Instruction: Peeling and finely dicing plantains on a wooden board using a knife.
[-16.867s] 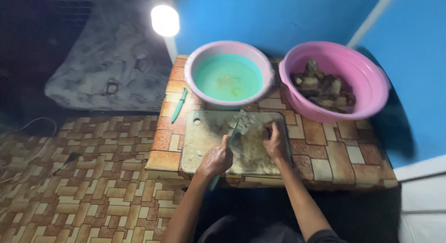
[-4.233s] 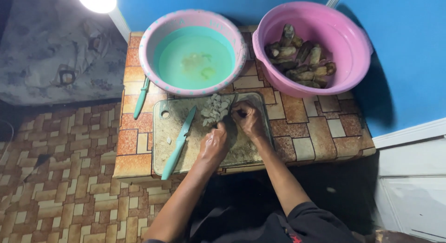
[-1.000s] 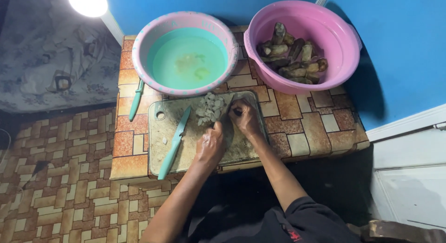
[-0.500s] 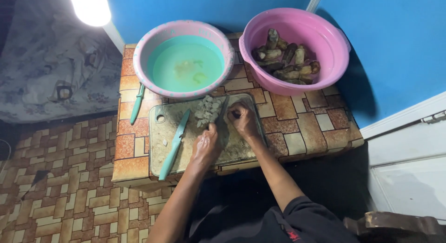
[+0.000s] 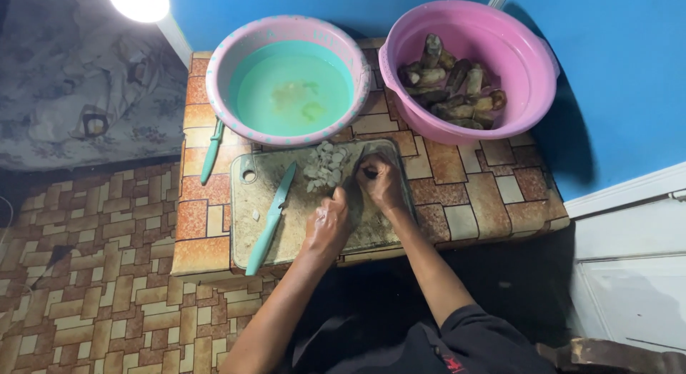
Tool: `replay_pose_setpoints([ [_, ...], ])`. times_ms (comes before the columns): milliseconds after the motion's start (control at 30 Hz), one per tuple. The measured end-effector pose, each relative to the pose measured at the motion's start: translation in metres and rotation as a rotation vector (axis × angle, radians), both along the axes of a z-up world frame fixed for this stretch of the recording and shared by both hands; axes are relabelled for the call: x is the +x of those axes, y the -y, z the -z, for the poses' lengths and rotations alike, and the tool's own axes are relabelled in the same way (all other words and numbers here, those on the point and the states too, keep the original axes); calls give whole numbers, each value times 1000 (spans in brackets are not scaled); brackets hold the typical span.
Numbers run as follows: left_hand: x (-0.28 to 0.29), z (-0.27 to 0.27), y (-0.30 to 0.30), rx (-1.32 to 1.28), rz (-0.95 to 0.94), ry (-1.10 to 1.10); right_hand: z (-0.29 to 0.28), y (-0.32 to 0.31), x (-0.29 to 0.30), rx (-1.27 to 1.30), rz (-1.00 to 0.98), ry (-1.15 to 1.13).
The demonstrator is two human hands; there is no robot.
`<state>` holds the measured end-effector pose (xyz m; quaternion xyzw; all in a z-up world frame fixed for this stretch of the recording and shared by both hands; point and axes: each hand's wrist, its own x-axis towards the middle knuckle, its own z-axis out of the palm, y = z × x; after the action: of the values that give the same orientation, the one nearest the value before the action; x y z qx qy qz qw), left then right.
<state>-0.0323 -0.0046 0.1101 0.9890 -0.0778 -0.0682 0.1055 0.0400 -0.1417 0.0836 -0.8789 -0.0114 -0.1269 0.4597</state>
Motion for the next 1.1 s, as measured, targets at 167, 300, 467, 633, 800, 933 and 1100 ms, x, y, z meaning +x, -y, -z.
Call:
replay_pose_setpoints([
  [167, 14, 38, 2, -49, 6, -5, -7, -2, -4, 6, -12, 7],
  [300, 22, 91, 3, 85, 137, 479, -7, -1, -5, 46, -19, 35],
  [467, 23, 1, -10, -226, 0, -180, -26, -4, -12, 75, -35, 5],
  [633, 11, -6, -9, -217, -11, -173, -21, -2, -10, 58, -33, 11],
  [800, -1, 1, -9, -209, -37, -145, -18, -3, -10, 81, -10, -17],
  [933, -6, -16, -10, -186, 5, -161, -15, -3, -8, 107, -7, -42],
  [1100, -10, -19, -9, -109, 36, -92, -22, -4, -9, 106, 16, -72],
])
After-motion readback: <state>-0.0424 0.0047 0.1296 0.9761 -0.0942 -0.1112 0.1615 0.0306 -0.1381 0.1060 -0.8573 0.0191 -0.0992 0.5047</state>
